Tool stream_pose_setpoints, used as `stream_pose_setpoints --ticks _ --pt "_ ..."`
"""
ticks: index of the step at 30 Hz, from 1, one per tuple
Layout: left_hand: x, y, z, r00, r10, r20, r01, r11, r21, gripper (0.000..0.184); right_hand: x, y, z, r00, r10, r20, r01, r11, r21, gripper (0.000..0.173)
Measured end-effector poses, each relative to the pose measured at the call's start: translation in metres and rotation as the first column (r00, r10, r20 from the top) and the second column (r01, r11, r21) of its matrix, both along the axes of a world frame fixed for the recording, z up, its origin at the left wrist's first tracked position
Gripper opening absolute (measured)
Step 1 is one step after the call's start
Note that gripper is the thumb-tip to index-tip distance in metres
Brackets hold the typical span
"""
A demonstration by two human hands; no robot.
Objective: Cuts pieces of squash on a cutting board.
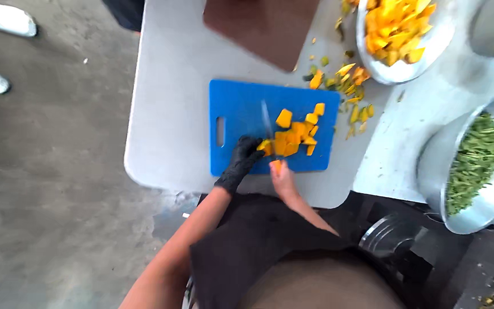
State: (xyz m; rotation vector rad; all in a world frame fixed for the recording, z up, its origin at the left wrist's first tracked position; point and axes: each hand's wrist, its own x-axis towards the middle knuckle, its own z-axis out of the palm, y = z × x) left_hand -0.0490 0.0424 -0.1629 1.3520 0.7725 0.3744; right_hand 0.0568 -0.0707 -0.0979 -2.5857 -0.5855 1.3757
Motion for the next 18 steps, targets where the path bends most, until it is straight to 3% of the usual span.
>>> stream_pose_setpoints --ticks 3,11,18 --pt "0.001 0.0 -0.004 0.997 -0.055 -0.06 0.052 0.997 -0.055 0.031 0.006 0.007 -0.014 1.0 -0.025 -0.012 0.025 0.999 -0.037 0.049" --pt "0.008 0.005 -0.014 0.995 -0.041 -0.091 0.055 0.986 0.157 0.036 0.014 0.012 -0.015 0.998 -0.057 -0.034 0.057 0.998 -0.002 0.049" --pt "0.006 0.007 -0.015 0.995 -0.063 -0.074 0.076 0.98 0.184 0.039 0.015 0.004 -0.019 0.997 -0.06 -0.046 0.062 0.997 0.038 0.049"
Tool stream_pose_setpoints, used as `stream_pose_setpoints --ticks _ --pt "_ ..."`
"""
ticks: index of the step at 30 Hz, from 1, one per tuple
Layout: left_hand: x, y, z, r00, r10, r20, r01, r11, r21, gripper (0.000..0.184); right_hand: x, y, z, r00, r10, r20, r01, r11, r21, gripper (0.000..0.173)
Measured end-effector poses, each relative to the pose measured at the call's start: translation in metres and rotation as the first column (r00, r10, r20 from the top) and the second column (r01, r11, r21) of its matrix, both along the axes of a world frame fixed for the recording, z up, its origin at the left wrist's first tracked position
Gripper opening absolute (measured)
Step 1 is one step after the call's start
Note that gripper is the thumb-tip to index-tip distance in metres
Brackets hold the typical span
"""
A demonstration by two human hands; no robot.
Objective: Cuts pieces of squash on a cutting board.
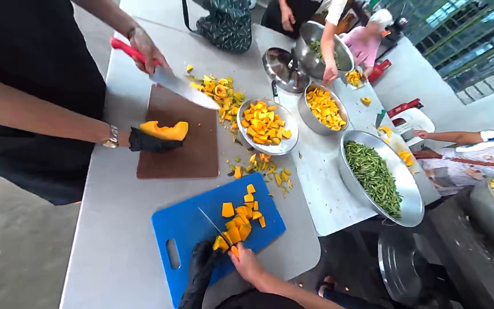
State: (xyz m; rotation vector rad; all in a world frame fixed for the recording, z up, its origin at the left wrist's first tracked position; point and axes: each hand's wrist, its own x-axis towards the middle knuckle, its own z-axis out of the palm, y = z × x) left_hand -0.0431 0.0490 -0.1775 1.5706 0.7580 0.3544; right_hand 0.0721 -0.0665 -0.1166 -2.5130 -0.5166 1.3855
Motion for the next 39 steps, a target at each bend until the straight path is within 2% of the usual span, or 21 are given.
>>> stream_pose_setpoints --ticks 5,11,13,15,17,20,24,27,28,29,30,31,32,33,34,35,36,37,38,39 --pt "0.0 -0.001 0.001 1.0 -0.014 -0.02 0.013 0.999 -0.038 0.039 0.003 -0.006 -0.002 0.999 -0.035 0.004 0.034 0.999 0.021 0.052" --pt "0.005 0.0 0.006 0.997 -0.071 -0.041 0.073 0.995 0.065 0.035 0.016 -0.012 -0.002 0.998 0.051 0.038 -0.054 0.996 0.076 0.052" --pt "0.007 0.002 0.008 0.996 -0.074 -0.042 0.077 0.995 0.061 0.032 0.018 -0.013 0.005 1.0 0.014 -0.002 -0.013 0.989 0.149 0.051" --pt "0.007 0.004 0.009 0.996 -0.086 -0.036 0.087 0.995 0.052 0.031 0.023 -0.013 0.015 0.995 -0.081 -0.059 0.092 0.97 0.224 0.05" --pt "0.005 0.008 0.006 0.993 -0.112 -0.039 0.113 0.993 0.035 0.033 0.039 -0.007 0.041 0.965 -0.224 -0.135 0.255 0.921 0.296 0.051" --pt "0.004 0.01 0.005 0.99 -0.14 -0.021 0.141 0.989 0.051 0.036 0.103 0.004 0.11 0.876 -0.458 -0.147 0.47 0.746 0.472 0.046" --pt "0.005 0.011 0.005 0.986 -0.166 -0.027 0.167 0.984 0.058 0.037 0.248 0.016 0.218 0.716 -0.697 -0.033 0.574 0.562 0.595 0.041" --pt "0.002 0.01 0.002 0.981 -0.191 0.032 0.185 0.974 0.128 0.036 0.35 0.009 0.274 0.638 -0.77 0.017 0.6 0.511 0.615 0.04" --pt "0.002 0.009 0.022 0.982 -0.185 0.025 0.18 0.974 0.139 0.034 0.37 0.009 0.291 0.608 -0.793 0.035 0.612 0.496 0.616 0.039" --pt "0.004 0.011 0.069 0.973 -0.213 -0.086 0.22 0.971 0.087 0.033 0.382 0.01 0.307 0.573 -0.819 0.041 0.629 0.47 0.619 0.037" --pt "0.013 0.024 0.142 0.883 -0.35 -0.312 0.321 0.936 -0.141 0.036 0.389 0.012 0.32 0.544 -0.838 0.036 0.643 0.444 0.624 0.036" --pt "0.022 0.026 0.187 0.845 -0.346 -0.407 0.259 0.932 -0.253 0.036 0.394 0.014 0.329 0.517 -0.855 0.032 0.652 0.418 0.632 0.036" --pt "0.025 0.026 0.203 0.842 -0.322 -0.432 0.216 0.937 -0.276 0.036 0.399 0.015 0.333 0.507 -0.862 0.023 0.658 0.404 0.635 0.036" --pt "0.019 0.027 0.19 0.862 -0.337 -0.379 0.267 0.937 -0.225 0.036 0.402 0.015 0.336 0.502 -0.865 0.02 0.66 0.398 0.637 0.036" --pt "0.008 0.025 0.15 0.907 -0.345 -0.242 0.337 0.938 -0.078 0.035 0.404 0.016 0.337 0.497 -0.868 0.016 0.665 0.393 0.634 0.036" --pt "0.0 0.012 0.081 0.972 -0.221 0.076 0.203 0.959 0.197 0.031 0.406 0.015 0.338 0.489 -0.872 0.014 0.673 0.387 0.63 0.036" --pt "0.002 0.008 0.044 0.946 -0.187 0.264 0.104 0.948 0.3 0.033 0.407 0.015 0.34 0.482 -0.876 0.012 0.676 0.38 0.631 0.036" --pt "0.001 0.011 0.067 0.966 -0.214 0.147 0.18 0.96 0.216 0.033 0.407 0.016 0.342 0.481 -0.877 0.01 0.675 0.378 0.634 0.035" --pt "0.008 0.027 0.14 0.921 -0.343 -0.185 0.329 0.939 -0.103 0.036 0.405 0.016 0.342 0.487 -0.873 0.016 0.668 0.385 0.637 0.035" --pt "0.024 0.035 0.204 0.849 -0.363 -0.385 0.227 0.907 -0.354 0.04 0.403 0.019 0.344 0.499 -0.866 0.028 0.652 0.396 0.647 0.034"
